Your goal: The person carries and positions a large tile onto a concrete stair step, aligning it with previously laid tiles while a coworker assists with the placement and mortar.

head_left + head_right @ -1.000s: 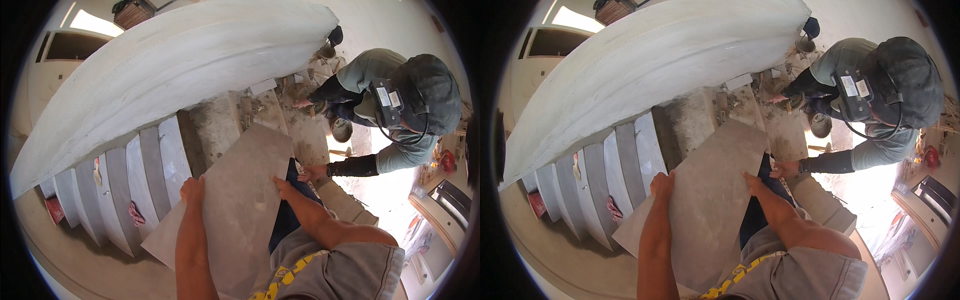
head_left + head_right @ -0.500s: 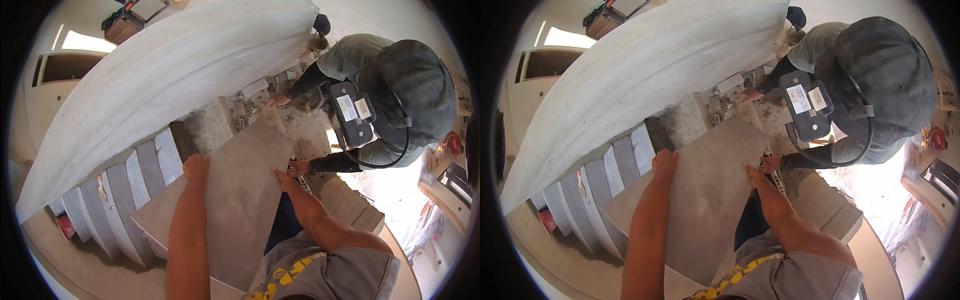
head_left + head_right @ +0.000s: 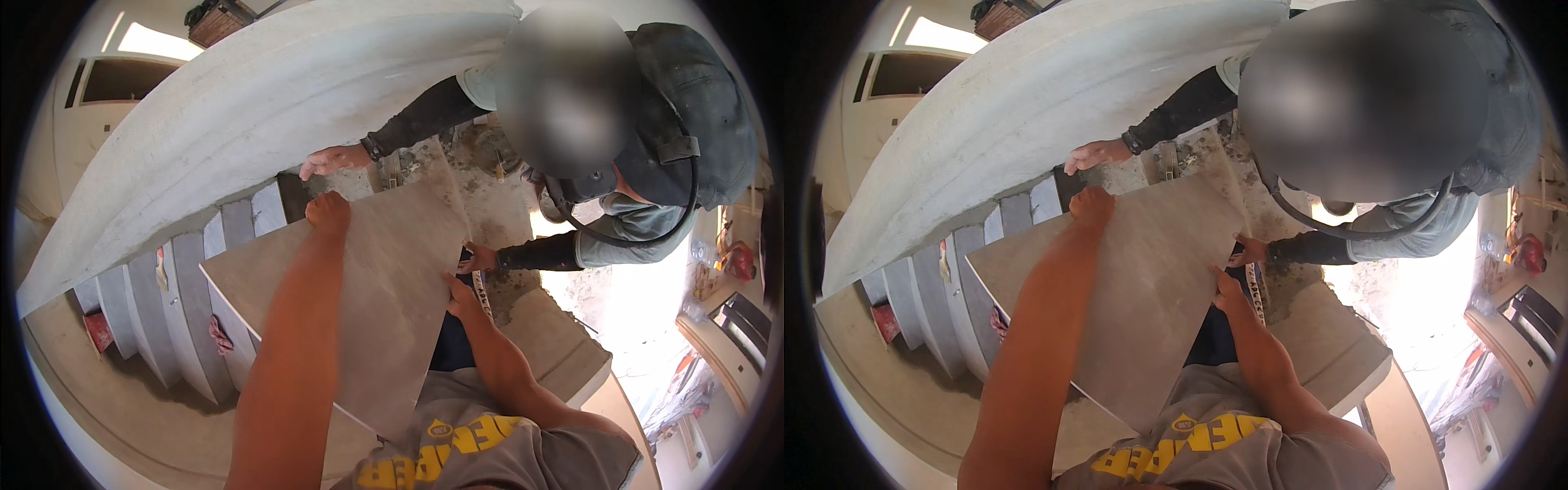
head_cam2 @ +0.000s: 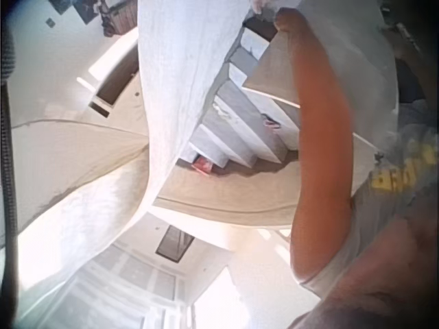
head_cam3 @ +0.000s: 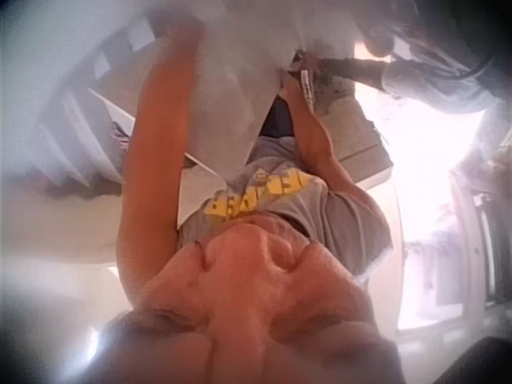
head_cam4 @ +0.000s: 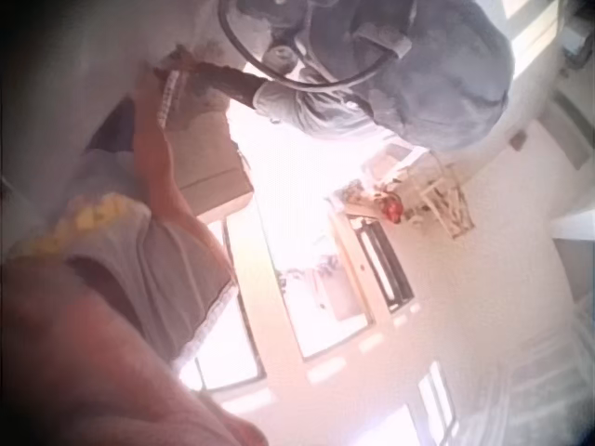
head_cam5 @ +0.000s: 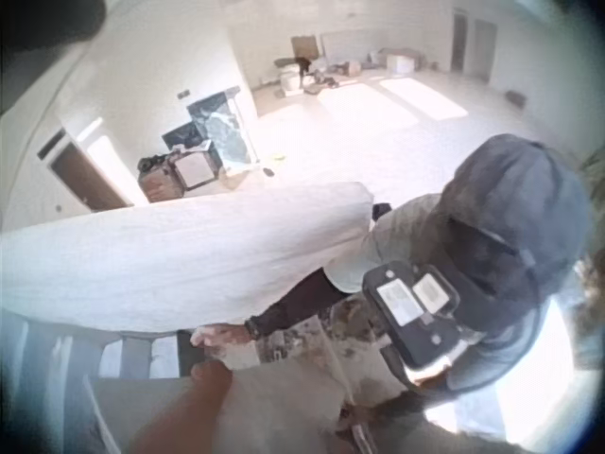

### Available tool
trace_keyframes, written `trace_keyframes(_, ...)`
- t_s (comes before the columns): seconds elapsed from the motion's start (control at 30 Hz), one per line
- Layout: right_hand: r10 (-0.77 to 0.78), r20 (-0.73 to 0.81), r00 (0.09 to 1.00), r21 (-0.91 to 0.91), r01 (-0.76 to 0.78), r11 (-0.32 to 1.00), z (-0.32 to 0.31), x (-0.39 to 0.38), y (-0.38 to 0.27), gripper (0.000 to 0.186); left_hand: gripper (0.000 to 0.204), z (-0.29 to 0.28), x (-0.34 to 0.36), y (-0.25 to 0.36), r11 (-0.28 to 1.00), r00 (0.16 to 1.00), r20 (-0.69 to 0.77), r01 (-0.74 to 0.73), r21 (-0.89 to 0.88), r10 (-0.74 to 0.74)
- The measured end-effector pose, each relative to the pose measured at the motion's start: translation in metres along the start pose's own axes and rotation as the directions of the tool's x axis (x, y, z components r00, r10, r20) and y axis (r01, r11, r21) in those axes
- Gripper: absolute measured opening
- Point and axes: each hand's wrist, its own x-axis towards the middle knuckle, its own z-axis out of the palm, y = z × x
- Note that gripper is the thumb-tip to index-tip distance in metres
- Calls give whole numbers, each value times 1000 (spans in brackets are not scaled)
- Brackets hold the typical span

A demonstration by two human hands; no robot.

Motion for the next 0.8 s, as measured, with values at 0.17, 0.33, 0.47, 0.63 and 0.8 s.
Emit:
trace_keyframes(0.17,74,115,991,73,-83,994,33,-52,31,48,37,-6,11,-10,989,969,220,132,-62,-116)
trace_keyframes(0.33,-45,106,993,117,33,993,34,-51,31,41,26,-26,12,9,986,973,204,133,-103,-110)
trace_keyframes(0.47,-63,89,994,91,55,994,37,-56,22,42,32,-42,16,14,992,973,190,-130,-2,128)
trace_keyframes(0.63,-172,-20,985,-104,169,980,40,-53,6,44,39,-132,-9,75,899,777,491,-436,-33,395)
trace_keyframes(0.8,-319,-42,947,-255,298,920,13,-32,-51,44,46,-297,-113,114,707,654,346,-706,-39,673)
